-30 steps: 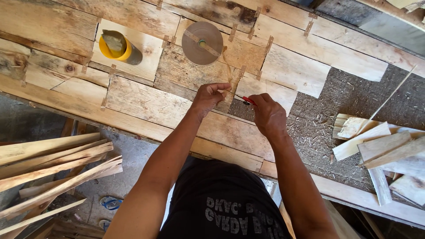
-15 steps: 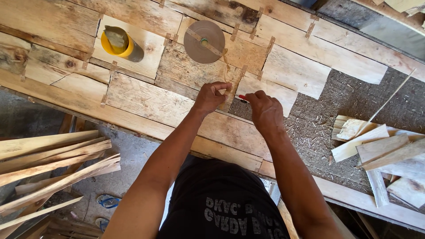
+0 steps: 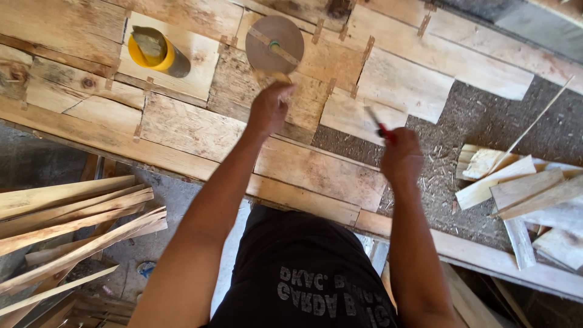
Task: Manually joining and patching thin wood veneer strips using adhesive tape and a utility knife.
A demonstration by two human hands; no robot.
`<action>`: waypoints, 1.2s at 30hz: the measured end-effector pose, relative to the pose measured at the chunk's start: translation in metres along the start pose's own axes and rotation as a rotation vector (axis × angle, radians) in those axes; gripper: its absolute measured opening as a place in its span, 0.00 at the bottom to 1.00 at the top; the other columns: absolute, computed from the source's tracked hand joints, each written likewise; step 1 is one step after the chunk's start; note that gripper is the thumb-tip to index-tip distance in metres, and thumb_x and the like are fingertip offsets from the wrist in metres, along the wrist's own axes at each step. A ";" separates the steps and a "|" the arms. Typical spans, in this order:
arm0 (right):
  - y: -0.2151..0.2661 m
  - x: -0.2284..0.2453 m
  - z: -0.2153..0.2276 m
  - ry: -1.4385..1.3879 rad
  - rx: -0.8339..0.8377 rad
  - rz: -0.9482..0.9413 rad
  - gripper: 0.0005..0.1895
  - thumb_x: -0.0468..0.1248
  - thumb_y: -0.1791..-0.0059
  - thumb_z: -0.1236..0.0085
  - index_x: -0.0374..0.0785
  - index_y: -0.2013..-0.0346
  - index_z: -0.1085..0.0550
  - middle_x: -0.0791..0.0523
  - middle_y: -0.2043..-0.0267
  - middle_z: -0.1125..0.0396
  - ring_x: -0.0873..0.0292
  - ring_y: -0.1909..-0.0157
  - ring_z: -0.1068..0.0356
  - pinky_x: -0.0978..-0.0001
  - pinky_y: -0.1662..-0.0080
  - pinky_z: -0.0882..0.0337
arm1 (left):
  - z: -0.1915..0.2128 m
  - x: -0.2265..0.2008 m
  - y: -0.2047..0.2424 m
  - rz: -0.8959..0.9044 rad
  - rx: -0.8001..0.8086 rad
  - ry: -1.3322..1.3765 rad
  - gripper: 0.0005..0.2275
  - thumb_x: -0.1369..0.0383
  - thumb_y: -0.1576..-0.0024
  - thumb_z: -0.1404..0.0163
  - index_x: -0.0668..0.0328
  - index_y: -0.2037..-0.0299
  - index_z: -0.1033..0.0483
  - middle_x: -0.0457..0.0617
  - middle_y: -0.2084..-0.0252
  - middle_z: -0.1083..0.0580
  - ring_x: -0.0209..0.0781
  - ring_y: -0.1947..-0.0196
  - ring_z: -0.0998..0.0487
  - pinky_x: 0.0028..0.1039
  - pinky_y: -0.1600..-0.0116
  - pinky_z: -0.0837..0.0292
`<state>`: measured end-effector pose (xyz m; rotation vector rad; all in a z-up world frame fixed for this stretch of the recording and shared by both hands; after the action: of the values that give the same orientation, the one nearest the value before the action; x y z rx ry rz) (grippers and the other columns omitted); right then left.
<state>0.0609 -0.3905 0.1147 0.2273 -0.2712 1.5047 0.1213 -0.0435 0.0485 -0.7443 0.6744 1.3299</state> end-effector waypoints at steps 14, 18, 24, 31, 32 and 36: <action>0.081 -0.266 -0.061 -0.105 -0.095 -0.676 0.14 0.39 0.51 0.30 0.38 0.56 0.24 0.51 0.57 0.24 0.52 0.57 0.24 0.57 0.53 0.26 | 0.046 -0.003 -0.041 0.113 -0.189 0.523 0.21 0.86 0.45 0.41 0.71 0.41 0.26 0.57 0.50 0.23 0.41 0.51 0.19 0.27 0.49 0.14; 0.073 -0.214 -0.024 0.217 -0.275 -0.465 0.16 0.40 0.57 0.28 0.37 0.60 0.23 0.48 0.61 0.24 0.48 0.59 0.25 0.52 0.57 0.26 | 0.065 -0.025 -0.006 0.413 -0.265 0.820 0.24 0.87 0.49 0.44 0.73 0.40 0.31 0.56 0.53 0.25 0.40 0.56 0.19 0.30 0.51 0.14; 0.059 -0.112 -0.051 -0.491 -0.242 -0.011 0.03 0.33 0.42 0.42 0.37 0.55 0.23 0.51 0.58 0.25 0.60 0.60 0.24 0.67 0.61 0.22 | 0.028 -0.020 0.071 0.478 -0.253 1.112 0.25 0.88 0.50 0.44 0.72 0.40 0.31 0.54 0.55 0.25 0.40 0.59 0.20 0.30 0.51 0.18; 0.065 0.105 -0.038 -1.085 0.647 -0.254 0.15 0.42 0.42 0.54 0.36 0.51 0.24 0.53 0.59 0.24 0.62 0.62 0.26 0.70 0.58 0.22 | 0.024 -0.073 0.122 0.428 -0.057 1.222 0.21 0.87 0.48 0.43 0.71 0.43 0.26 0.49 0.63 0.22 0.36 0.60 0.21 0.27 0.50 0.23; 0.068 0.127 -0.038 -1.195 0.734 -0.278 0.17 0.44 0.42 0.56 0.37 0.49 0.25 0.54 0.59 0.24 0.63 0.62 0.26 0.71 0.58 0.23 | 0.029 -0.078 0.125 0.407 -0.031 1.227 0.21 0.87 0.48 0.44 0.70 0.44 0.26 0.48 0.63 0.23 0.34 0.60 0.22 0.25 0.51 0.25; 0.073 0.170 -0.063 -1.516 0.908 -0.333 0.17 0.44 0.43 0.52 0.37 0.48 0.25 0.56 0.59 0.26 0.63 0.62 0.28 0.72 0.60 0.27 | 0.054 -0.080 0.127 0.335 0.008 1.159 0.19 0.86 0.47 0.47 0.68 0.45 0.24 0.45 0.64 0.24 0.30 0.61 0.24 0.22 0.52 0.28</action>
<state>-0.0021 -0.2059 0.1072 2.0362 -0.6636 0.7505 -0.0134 -0.0369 0.1329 -1.4462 1.7721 1.0918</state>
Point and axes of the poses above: each hand's wrist, its own y-axis away from the middle knuckle, its own z-axis out of the back of the hand, x = y × z, the point moved 4 cm from there along -y, towards the middle knuckle
